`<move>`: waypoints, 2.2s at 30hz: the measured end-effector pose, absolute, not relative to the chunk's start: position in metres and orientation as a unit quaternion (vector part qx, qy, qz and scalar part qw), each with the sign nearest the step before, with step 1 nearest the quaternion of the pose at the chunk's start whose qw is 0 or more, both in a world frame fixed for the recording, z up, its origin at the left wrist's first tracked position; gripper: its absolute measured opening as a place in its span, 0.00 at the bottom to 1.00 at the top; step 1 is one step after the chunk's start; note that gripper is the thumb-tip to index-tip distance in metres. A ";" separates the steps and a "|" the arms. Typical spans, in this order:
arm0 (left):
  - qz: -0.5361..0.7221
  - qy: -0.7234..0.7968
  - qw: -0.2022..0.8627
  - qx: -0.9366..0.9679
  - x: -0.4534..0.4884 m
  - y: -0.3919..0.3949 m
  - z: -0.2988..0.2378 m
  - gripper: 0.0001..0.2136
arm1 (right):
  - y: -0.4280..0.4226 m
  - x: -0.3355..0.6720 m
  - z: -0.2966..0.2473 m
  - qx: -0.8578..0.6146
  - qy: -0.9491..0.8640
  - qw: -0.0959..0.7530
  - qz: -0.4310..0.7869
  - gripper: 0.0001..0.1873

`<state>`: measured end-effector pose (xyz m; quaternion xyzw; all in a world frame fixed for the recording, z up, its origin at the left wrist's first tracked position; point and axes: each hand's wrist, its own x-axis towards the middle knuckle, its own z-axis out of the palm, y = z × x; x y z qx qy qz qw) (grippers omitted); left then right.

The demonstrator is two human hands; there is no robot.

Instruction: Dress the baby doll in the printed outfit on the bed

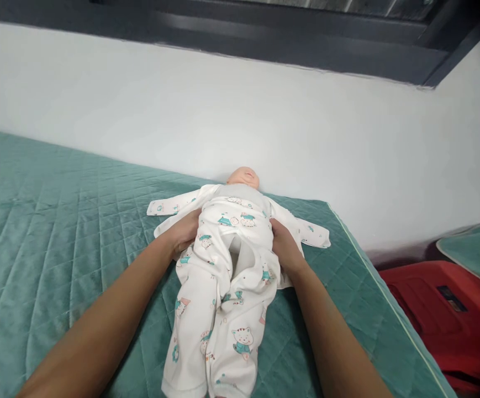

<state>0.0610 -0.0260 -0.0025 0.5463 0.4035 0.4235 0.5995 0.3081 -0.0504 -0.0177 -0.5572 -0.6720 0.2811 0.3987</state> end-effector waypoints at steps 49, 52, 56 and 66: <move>0.499 0.482 0.324 0.643 0.055 -0.010 -0.012 0.10 | -0.052 0.300 -0.013 -0.560 -0.578 0.547 0.232 0.14; 0.499 0.420 0.298 0.697 0.057 -0.013 -0.006 0.09 | -0.053 0.296 -0.008 -0.537 -0.604 0.529 0.257 0.13; 0.476 0.373 0.250 0.757 0.055 -0.012 -0.003 0.07 | -0.051 0.300 -0.008 -0.518 -0.637 0.501 0.274 0.13; 0.398 0.354 0.336 0.777 0.055 -0.015 0.007 0.07 | -0.049 0.308 -0.004 -0.491 -0.715 0.426 0.257 0.11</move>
